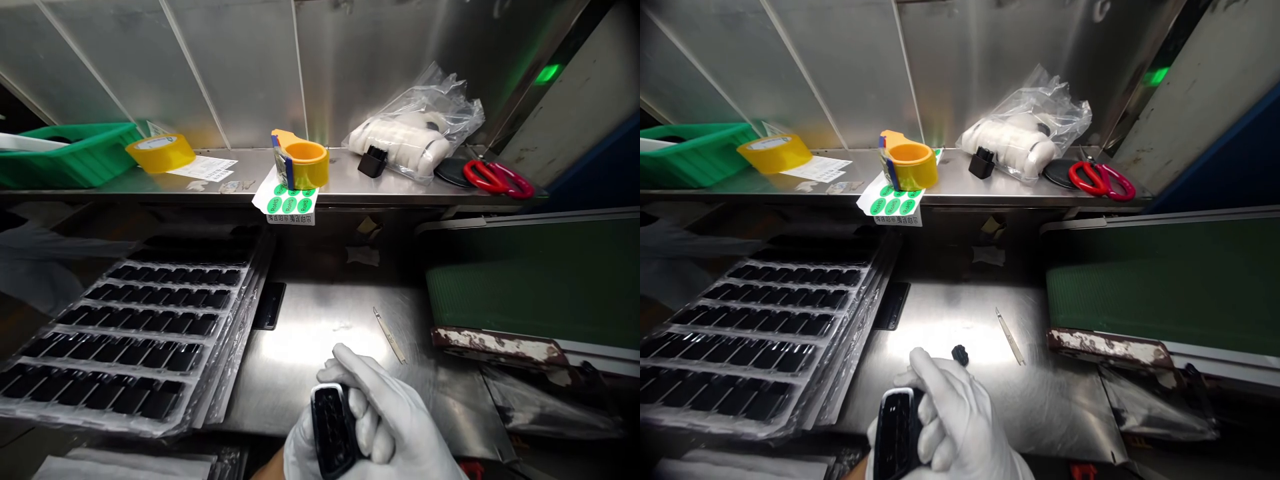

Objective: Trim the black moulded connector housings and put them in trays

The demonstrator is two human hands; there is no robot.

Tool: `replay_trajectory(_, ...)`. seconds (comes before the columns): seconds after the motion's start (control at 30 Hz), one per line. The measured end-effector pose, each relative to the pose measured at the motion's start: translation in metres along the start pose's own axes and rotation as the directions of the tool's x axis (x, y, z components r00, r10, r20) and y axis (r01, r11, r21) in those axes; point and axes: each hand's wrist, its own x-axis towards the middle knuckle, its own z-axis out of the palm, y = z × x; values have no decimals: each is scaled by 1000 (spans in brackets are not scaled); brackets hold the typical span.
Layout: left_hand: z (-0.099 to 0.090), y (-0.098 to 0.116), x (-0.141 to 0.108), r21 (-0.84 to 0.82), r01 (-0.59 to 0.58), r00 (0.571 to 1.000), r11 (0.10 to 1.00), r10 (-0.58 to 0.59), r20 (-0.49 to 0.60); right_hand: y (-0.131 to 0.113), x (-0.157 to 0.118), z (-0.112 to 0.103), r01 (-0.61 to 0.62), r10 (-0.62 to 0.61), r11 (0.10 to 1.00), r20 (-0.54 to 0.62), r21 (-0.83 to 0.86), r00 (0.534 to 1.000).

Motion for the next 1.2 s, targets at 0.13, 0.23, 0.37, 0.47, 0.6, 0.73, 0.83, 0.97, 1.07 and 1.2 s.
replay_trajectory(0.13,9,-3,2,-296,37,994,954,-3,114,-2,-1,-1,-17,17,1000,-10,8,1000)
replay_trajectory(0.23,6,-7,8,-258,41,985,965,5,174,4,-5,3,-9,9,997,-6,72,1000)
replay_trajectory(0.37,-9,-11,18,-251,-9,901,968,117,418,18,-10,8,55,-54,983,-7,174,999)
replay_trajectory(0.47,-16,-12,23,-236,-22,844,971,145,516,27,-14,10,30,-32,981,10,193,999)
replay_trajectory(0.6,-20,-11,24,-216,11,832,976,110,543,33,-15,14,72,-63,968,-45,241,997)
replay_trajectory(0.73,-23,-11,23,-187,30,831,982,79,551,24,-14,8,26,-16,972,-47,234,999)
replay_trajectory(0.83,-23,-10,23,-180,31,844,983,71,532,15,-12,2,-12,18,975,-27,221,999)
replay_trajectory(0.97,-21,-9,23,-179,37,885,983,51,463,14,-12,3,-45,48,972,-4,231,999)
replay_trajectory(1.07,-20,-9,24,-176,41,878,984,48,477,17,-12,7,4,18,961,-75,278,997)
replay_trajectory(1.2,-20,-10,27,-182,37,889,983,51,455,10,-8,7,-53,70,981,-86,185,994)
